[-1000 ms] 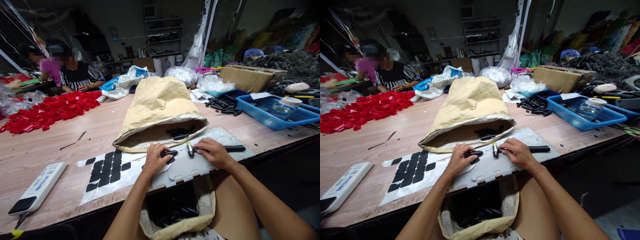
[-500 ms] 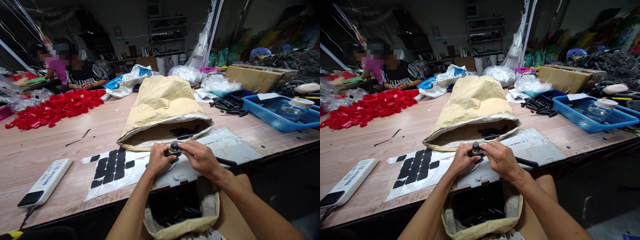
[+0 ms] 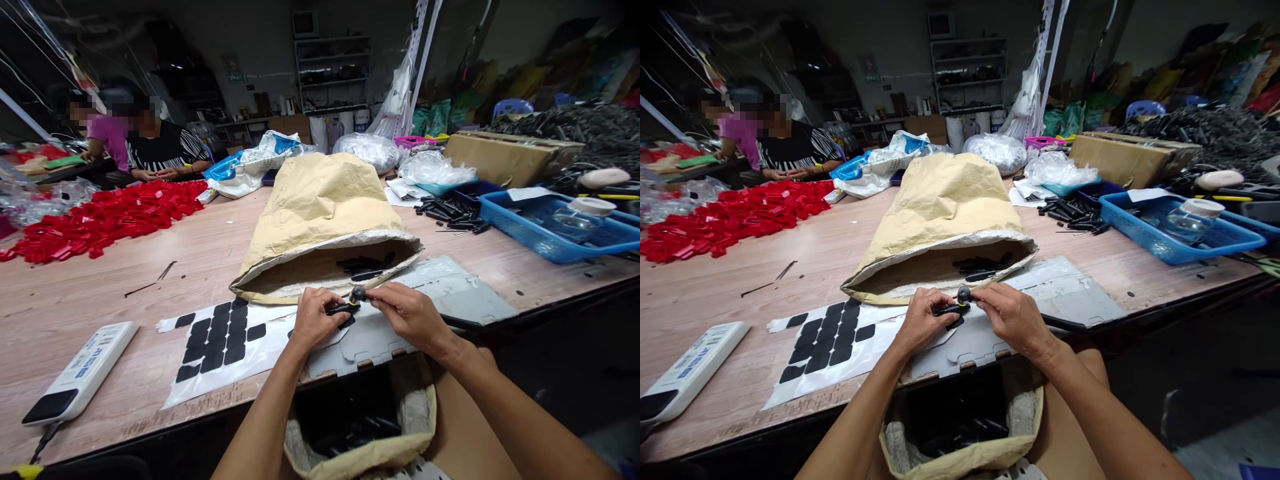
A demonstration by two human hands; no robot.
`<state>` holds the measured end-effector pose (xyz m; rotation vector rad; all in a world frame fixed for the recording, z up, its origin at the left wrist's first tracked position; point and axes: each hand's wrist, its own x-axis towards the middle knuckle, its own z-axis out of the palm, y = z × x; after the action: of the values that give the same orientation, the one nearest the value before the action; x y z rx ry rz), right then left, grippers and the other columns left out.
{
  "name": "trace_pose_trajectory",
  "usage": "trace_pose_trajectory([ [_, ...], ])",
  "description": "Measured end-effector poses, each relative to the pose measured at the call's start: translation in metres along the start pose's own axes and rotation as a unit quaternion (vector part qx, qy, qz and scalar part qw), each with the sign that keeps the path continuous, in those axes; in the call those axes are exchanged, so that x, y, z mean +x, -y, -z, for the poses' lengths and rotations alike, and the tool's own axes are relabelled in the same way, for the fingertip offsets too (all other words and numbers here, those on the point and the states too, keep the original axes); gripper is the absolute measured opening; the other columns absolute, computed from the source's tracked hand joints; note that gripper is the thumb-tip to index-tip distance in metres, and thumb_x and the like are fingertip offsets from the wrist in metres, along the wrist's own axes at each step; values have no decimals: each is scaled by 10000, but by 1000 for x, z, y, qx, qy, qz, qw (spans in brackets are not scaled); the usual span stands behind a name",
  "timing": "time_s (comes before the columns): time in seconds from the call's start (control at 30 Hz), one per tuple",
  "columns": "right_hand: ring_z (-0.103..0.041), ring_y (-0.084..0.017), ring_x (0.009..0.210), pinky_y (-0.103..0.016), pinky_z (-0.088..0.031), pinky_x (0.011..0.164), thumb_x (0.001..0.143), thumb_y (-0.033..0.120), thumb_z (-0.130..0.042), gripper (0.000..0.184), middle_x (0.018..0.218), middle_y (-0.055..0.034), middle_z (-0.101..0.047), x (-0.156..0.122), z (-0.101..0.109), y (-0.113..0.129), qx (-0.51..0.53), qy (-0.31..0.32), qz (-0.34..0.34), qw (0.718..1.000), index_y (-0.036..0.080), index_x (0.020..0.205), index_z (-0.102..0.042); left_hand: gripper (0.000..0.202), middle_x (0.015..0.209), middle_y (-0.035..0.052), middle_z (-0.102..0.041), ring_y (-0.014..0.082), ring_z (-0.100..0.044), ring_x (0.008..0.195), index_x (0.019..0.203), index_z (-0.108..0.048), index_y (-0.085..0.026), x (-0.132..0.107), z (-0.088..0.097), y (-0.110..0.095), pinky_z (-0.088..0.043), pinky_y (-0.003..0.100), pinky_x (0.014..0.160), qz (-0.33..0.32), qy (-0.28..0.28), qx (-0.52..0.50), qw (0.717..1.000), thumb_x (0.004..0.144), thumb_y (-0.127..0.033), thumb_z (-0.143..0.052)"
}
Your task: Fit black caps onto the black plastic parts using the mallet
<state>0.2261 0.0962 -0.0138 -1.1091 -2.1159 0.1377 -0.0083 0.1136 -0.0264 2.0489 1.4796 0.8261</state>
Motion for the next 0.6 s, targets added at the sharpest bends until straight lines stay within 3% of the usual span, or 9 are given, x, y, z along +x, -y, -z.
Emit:
trace_pose_trajectory([
  [0.1, -679, -192, 967, -327, -549, 865, 994, 223, -538, 231, 1039, -43, -732, -6, 9, -21, -15, -8, 4, 1000, 269, 1151, -701, 165, 877, -15, -719, 235, -531, 956, 879, -750, -259, 0, 1, -1, -372, 379, 890, -4, 2, 7, 1000, 738, -254, -835],
  [0.3, -652, -202, 887, -352, -547, 803, 958, 237, -577, 214, 966, -45, -724, -19, 20, -64, -51, 35, 20, 998, 279, 1088, -742, 125, 860, -1, -711, 248, -528, 952, 879, -746, -264, 1, 2, 0, -375, 392, 888, 0, 18, 9, 1000, 769, -282, -802],
  [0.47, -647, -211, 921, -368, -539, 836, 967, 262, -576, 208, 1006, -49, -727, -22, 19, -67, -50, 46, 6, 998, 282, 1097, -737, 111, 909, 16, -709, 264, -519, 997, 928, -753, -277, -2, 8, -10, -358, 434, 930, -14, 39, 23, 999, 832, -330, -762],
  [0.6, -644, -211, 921, -359, -523, 837, 963, 266, -591, 192, 1007, -46, -723, -22, 18, -65, -55, 41, -3, 998, 273, 1084, -739, 108, 1026, 35, -692, 273, -529, 1082, 965, -738, -287, -32, 14, -36, -379, 461, 985, -67, 62, 13, 996, 863, -319, -746],
])
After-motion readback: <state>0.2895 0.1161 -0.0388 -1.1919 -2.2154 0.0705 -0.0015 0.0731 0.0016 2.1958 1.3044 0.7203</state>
